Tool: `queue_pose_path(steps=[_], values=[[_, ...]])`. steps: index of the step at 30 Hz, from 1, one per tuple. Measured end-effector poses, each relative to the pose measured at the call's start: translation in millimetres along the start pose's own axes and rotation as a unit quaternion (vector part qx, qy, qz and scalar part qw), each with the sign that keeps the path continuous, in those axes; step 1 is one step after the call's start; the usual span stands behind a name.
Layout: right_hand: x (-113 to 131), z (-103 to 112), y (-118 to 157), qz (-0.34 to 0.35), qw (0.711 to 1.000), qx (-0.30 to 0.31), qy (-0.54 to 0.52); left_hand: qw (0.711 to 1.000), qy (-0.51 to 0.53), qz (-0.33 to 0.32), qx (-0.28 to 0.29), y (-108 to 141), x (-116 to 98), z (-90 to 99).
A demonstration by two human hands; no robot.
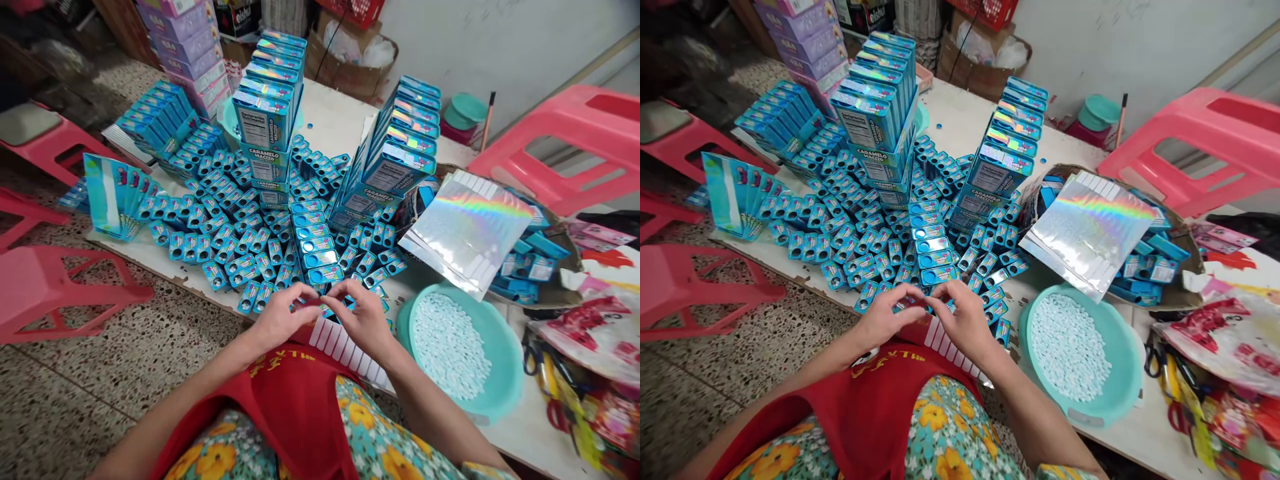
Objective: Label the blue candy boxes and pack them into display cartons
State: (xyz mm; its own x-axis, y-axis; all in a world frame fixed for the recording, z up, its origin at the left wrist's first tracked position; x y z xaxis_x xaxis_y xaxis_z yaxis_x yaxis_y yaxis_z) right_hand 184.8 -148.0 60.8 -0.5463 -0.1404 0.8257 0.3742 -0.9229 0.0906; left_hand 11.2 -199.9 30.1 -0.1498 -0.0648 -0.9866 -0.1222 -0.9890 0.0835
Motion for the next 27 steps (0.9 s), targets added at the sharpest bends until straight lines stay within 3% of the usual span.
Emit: queue_pose_path(steps=[4,8,15,22,27], values=[[-18.2,-15.7,-12.1,-0.066,0.997,-0.043,-0.022,0.997,0.0,0.076,0.004,-19.8,8.9,-4.3],[-35.1,-26.3,-27.3,-0.091,0.989,-0.118,-0.006,0.998,-0.018,0.054,-0.005,-35.9,20.1,2.9],[-40.8,-30.9,-39.4,-0.093,0.984,-0.149,0.031,0.997,-0.073,0.0,-0.036,-49.8,34.8,1.3],[-61.2,-38.2,-43.8,-0.149,0.973,-0.174,-0.032,0.994,-0.022,0.059,-0.092,-56.9,58.2,-17.4],[-66.1,-34.9,-48.6,-0.12,0.98,-0.154,-0.023,0.971,-0.216,0.075,-0.069,-55.6,72.8,-14.2]])
Point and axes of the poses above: each hand's wrist, its own y-axis away from the middle knuckle, its own z-axis out of the back of the hand, x = y × z, the point moved 1 cm from there along -y, towards the middle knuckle, and after that the axes turned 10 degrees about -z, right-handed, at the moved point
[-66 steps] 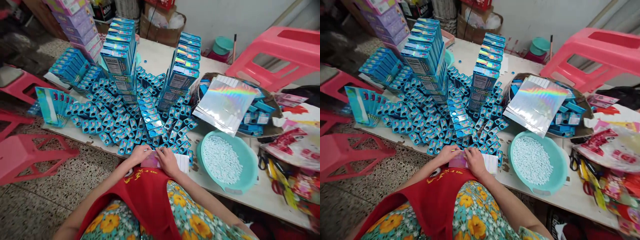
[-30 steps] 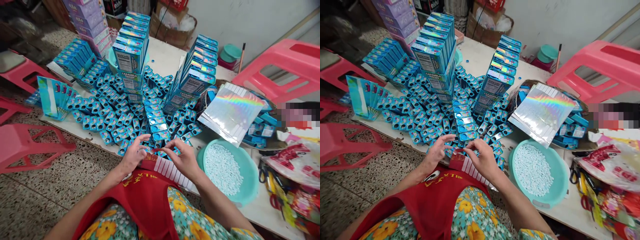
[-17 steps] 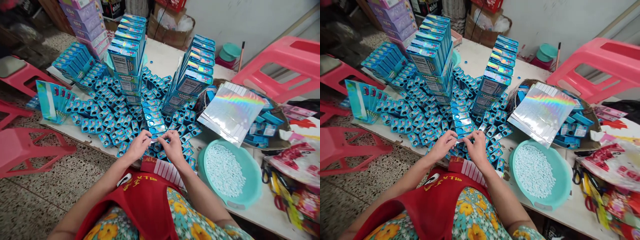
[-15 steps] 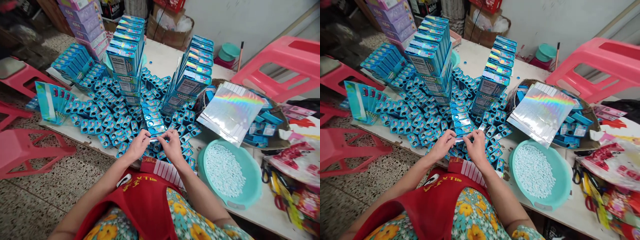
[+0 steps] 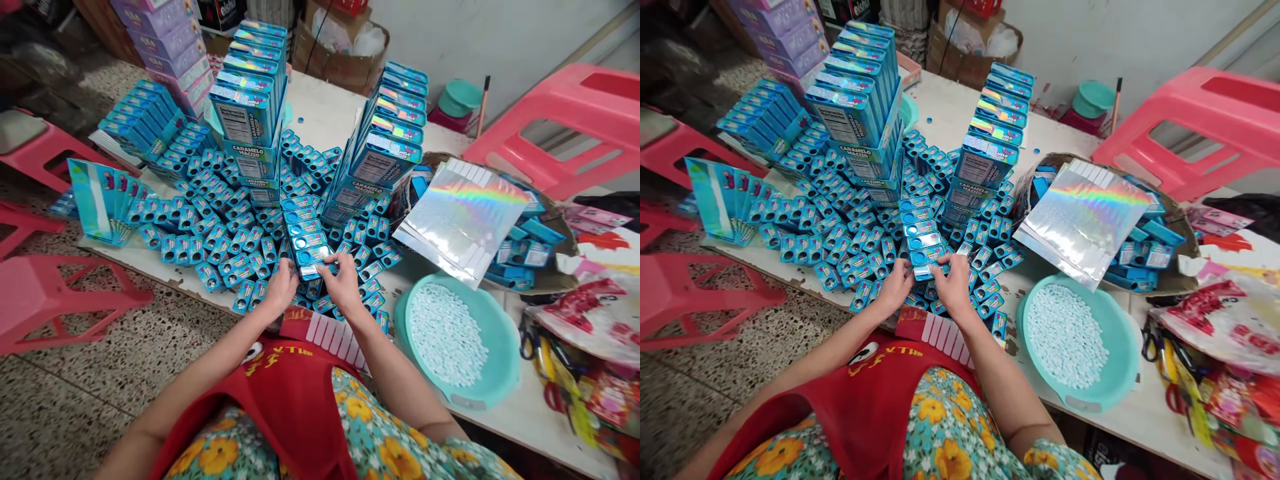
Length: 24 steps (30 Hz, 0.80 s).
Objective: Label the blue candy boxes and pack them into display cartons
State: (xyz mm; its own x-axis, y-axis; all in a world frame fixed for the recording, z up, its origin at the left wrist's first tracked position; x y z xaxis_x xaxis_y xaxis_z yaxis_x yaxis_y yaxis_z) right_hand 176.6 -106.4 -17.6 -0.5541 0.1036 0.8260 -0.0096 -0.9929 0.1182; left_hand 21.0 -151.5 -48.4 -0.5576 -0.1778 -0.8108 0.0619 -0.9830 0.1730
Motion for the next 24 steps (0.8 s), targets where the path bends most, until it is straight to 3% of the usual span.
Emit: queue_pose_path(steps=[3,7,10,12,15,20,24], values=[[-1.4,9.1,5.6,-0.018,0.998,-0.016,-0.058,0.996,-0.073,-0.05,0.009,10.6,3.1,10.7],[-6.8,23.8,39.5,-0.039,0.993,-0.078,-0.083,0.982,-0.017,-0.115,0.149,33.9,6.9,19.3],[-14.1,20.0,71.3,0.033,0.999,0.012,-0.007,0.97,0.03,-0.115,0.213,46.7,12.2,15.3],[-22.8,9.9,85.6,0.105,0.988,0.085,0.069,0.972,0.035,-0.108,0.203,49.4,15.7,10.1],[-39.3,-6.0,93.6,0.188,0.953,0.132,0.198,0.979,0.032,-0.092,0.181,48.1,20.4,2.6],[-57.6,-11.8,96.3,0.277,0.903,0.157,0.287,0.982,0.067,-0.06,0.164,45.3,25.9,-3.6],[-61.8,-9.2,99.3,0.314,0.89,0.155,0.292,0.986,0.064,-0.045,0.148,44.8,24.7,-3.1]])
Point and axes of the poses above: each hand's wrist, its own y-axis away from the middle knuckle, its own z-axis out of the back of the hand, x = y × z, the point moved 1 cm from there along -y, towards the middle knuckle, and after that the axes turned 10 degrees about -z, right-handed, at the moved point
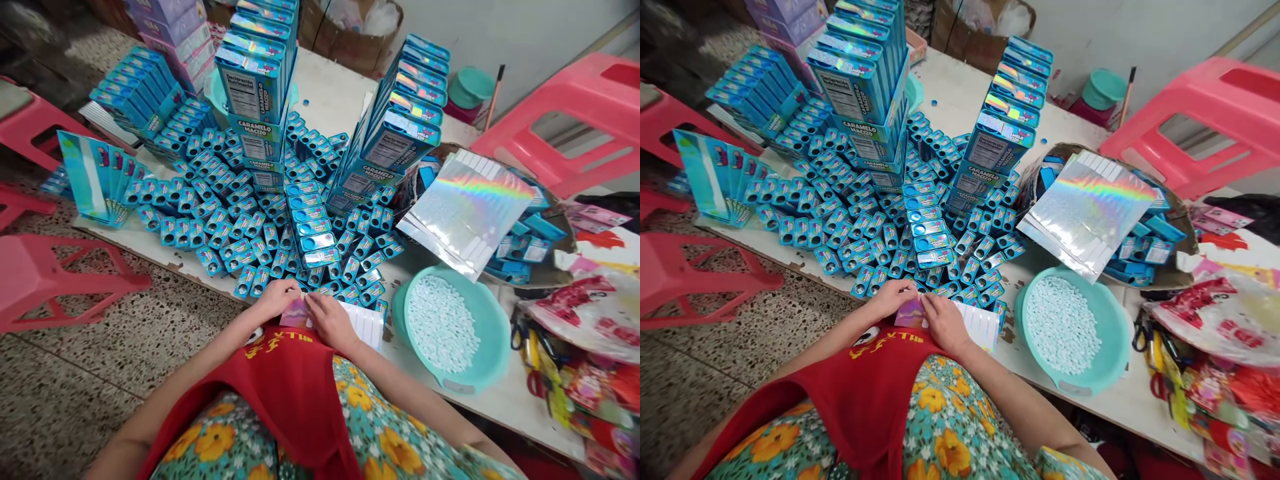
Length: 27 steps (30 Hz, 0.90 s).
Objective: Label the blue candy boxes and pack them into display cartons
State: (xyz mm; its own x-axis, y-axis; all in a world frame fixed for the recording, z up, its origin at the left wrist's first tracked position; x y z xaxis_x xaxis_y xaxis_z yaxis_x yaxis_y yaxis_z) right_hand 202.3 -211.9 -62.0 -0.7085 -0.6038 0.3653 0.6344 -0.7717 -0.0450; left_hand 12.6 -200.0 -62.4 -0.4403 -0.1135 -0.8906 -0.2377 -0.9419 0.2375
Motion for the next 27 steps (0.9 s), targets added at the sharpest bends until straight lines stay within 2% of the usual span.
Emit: queue_pose_path(steps=[4,6,9,10,12,14,15,17,20,22,27], values=[[5.2,11.0,-4.3,-0.013,1.0,-0.023,-0.014,1.0,-0.024,0.002,-0.001,-0.6,-0.5,-1.8],[11.8,28.8,-10.1,-0.021,0.998,-0.019,-0.063,0.999,-0.047,0.007,-0.003,-0.9,1.5,-4.3],[21.1,68.8,-22.7,-0.08,0.979,-0.01,-0.186,0.997,-0.071,0.009,-0.007,1.0,2.3,-5.1],[23.2,82.5,-27.4,-0.101,0.971,-0.007,-0.217,0.997,-0.071,0.005,-0.018,2.8,-0.1,-3.0],[25.3,105.5,-37.1,-0.129,0.96,0.002,-0.249,0.996,-0.045,-0.01,-0.076,8.4,-11.1,6.3],[25.3,119.1,-46.3,-0.134,0.958,0.012,-0.255,0.99,0.031,-0.041,-0.134,15.7,-29.5,19.0],[24.8,122.3,-50.7,-0.134,0.957,0.015,-0.257,0.985,0.074,-0.06,-0.141,18.9,-40.2,25.0],[23.2,122.3,-59.2,-0.139,0.953,0.018,-0.269,0.983,0.13,-0.081,-0.104,22.0,-60.2,33.8],[19.4,112.0,-73.3,-0.162,0.943,0.007,-0.29,0.991,0.119,-0.039,-0.053,14.9,-75.5,40.4],[15.1,102.2,-84.6,-0.185,0.941,-0.027,-0.282,0.992,0.108,-0.019,-0.059,2.9,-75.3,44.5],[-1.2,80.7,-115.3,-0.241,0.932,-0.167,-0.214,0.985,0.116,-0.061,-0.115,-33.5,-62.1,58.5]])
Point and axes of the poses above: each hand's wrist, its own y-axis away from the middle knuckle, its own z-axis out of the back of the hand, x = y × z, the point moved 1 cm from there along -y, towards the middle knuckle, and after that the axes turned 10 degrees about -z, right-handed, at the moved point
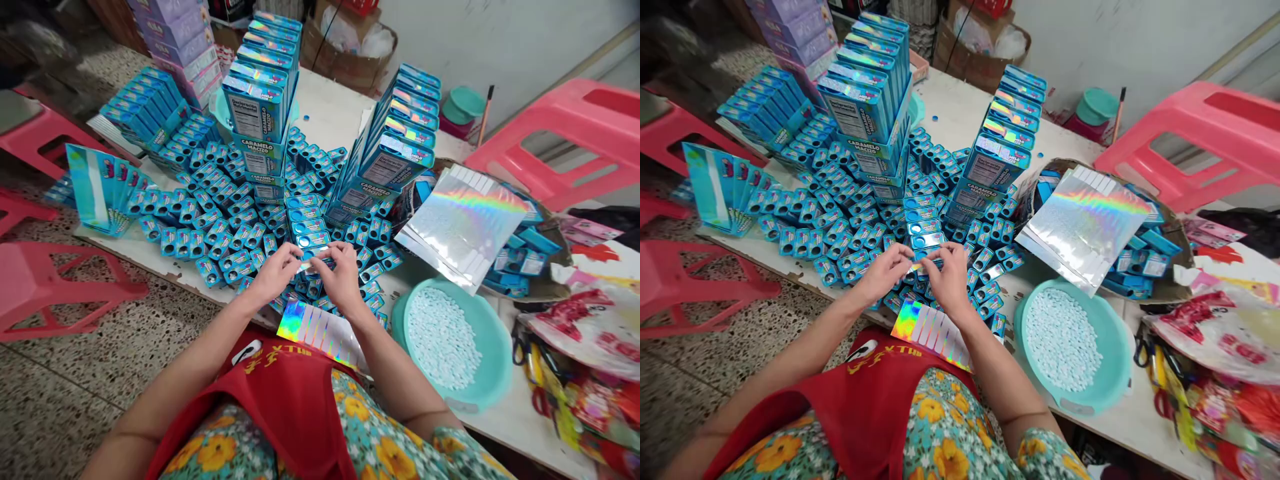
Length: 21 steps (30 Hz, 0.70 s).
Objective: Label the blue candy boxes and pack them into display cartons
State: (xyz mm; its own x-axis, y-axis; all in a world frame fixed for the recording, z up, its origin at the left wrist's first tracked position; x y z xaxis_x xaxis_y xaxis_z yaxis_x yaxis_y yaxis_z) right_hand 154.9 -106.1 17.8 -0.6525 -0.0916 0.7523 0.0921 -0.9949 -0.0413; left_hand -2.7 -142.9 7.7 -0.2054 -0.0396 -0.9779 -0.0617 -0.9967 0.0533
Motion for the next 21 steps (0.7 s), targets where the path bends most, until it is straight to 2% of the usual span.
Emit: queue_pose_path(steps=[4,10,12,15,18,21], values=[[-10.5,-14.0,-15.6,-0.021,1.0,-0.018,0.005,1.0,-0.009,-0.014,-0.015,-17.2,14.8,-0.1],[-22.5,-20.2,-19.2,-0.044,0.997,-0.044,-0.04,0.997,0.029,0.025,-0.065,-20.0,35.2,-18.9],[-26.2,-21.1,-20.2,-0.066,0.995,-0.043,-0.058,0.996,-0.007,0.037,-0.081,-20.7,39.6,-25.7],[-30.2,-23.4,-23.8,-0.065,0.995,-0.039,-0.072,0.987,-0.118,0.04,-0.099,-20.5,45.3,-29.8],[-31.1,-22.2,-27.1,-0.047,0.996,-0.04,-0.063,0.973,-0.209,0.05,-0.079,-11.3,51.5,-25.3],[-28.2,-9.9,-18.2,-0.042,0.995,-0.062,-0.069,0.966,-0.251,0.024,-0.061,9.0,55.8,-16.5]])
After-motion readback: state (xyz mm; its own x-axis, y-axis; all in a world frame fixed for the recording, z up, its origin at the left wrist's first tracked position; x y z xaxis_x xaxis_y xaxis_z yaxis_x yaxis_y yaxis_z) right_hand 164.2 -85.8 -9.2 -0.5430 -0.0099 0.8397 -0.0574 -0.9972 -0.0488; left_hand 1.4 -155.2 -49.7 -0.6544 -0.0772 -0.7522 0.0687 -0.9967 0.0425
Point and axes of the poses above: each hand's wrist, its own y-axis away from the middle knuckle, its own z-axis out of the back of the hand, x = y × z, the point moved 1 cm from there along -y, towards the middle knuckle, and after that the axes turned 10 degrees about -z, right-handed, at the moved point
